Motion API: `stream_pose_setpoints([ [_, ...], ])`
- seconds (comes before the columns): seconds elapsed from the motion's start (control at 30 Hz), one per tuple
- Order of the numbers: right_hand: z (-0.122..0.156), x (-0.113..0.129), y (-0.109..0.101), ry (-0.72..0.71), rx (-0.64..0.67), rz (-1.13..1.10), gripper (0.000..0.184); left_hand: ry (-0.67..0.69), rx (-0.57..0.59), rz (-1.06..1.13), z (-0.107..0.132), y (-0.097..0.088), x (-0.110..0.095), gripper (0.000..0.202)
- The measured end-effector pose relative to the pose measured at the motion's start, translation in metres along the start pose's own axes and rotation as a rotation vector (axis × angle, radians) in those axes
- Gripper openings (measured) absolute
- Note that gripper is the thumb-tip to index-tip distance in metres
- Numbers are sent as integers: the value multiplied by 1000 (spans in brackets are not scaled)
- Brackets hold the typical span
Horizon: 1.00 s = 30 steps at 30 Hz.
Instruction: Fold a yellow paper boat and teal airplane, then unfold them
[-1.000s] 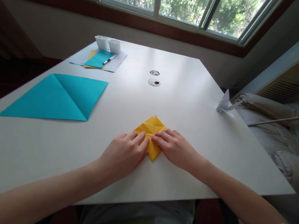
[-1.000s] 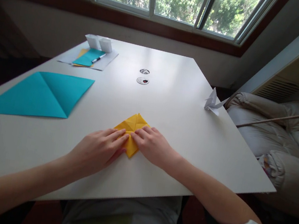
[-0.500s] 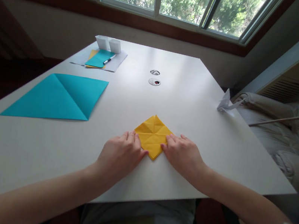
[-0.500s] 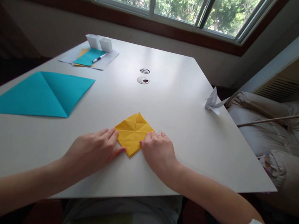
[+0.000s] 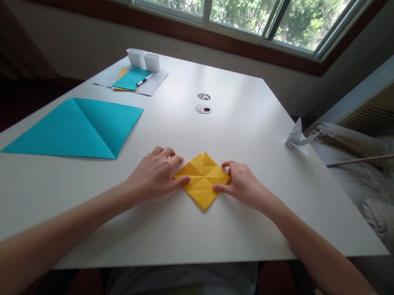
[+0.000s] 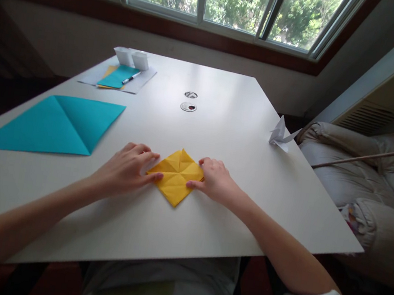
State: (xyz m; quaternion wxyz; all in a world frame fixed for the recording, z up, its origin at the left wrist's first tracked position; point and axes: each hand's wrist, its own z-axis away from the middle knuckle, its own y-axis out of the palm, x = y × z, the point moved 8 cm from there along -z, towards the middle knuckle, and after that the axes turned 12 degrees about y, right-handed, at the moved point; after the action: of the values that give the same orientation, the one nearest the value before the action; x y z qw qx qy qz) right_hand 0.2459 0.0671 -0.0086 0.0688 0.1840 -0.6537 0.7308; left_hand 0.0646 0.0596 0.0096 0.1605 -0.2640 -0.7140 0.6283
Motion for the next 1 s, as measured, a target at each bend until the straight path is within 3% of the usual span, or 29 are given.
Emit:
stream_pose_setpoints([
  [0.3,-5,4,-5,-12,97,-88,34,-31,34,475,-5,10,-2,32],
  [0.43,-7,3,-11,16,122,-331,18,-56,29,761,-3,18,1,57],
  [0.53,-11,2,-14,31,118,-469,16,-29,3,862,-3,17,0,71],
  [0.73,-16,6,-15,-57,181,-777,24,-102,-80,1175,-9,10,3,33],
  [0.83,-14,12,-22,-143,122,-765,22,-138,-227,1134,-12,1,17,29],
  [0.93,-6,14,-45,-223,-154,-632,16,-17,-451,847,-10,-29,24,24],
  [1.0,2,19,-58,-303,-325,-490,11,130,-528,591,-6,-48,17,18],
])
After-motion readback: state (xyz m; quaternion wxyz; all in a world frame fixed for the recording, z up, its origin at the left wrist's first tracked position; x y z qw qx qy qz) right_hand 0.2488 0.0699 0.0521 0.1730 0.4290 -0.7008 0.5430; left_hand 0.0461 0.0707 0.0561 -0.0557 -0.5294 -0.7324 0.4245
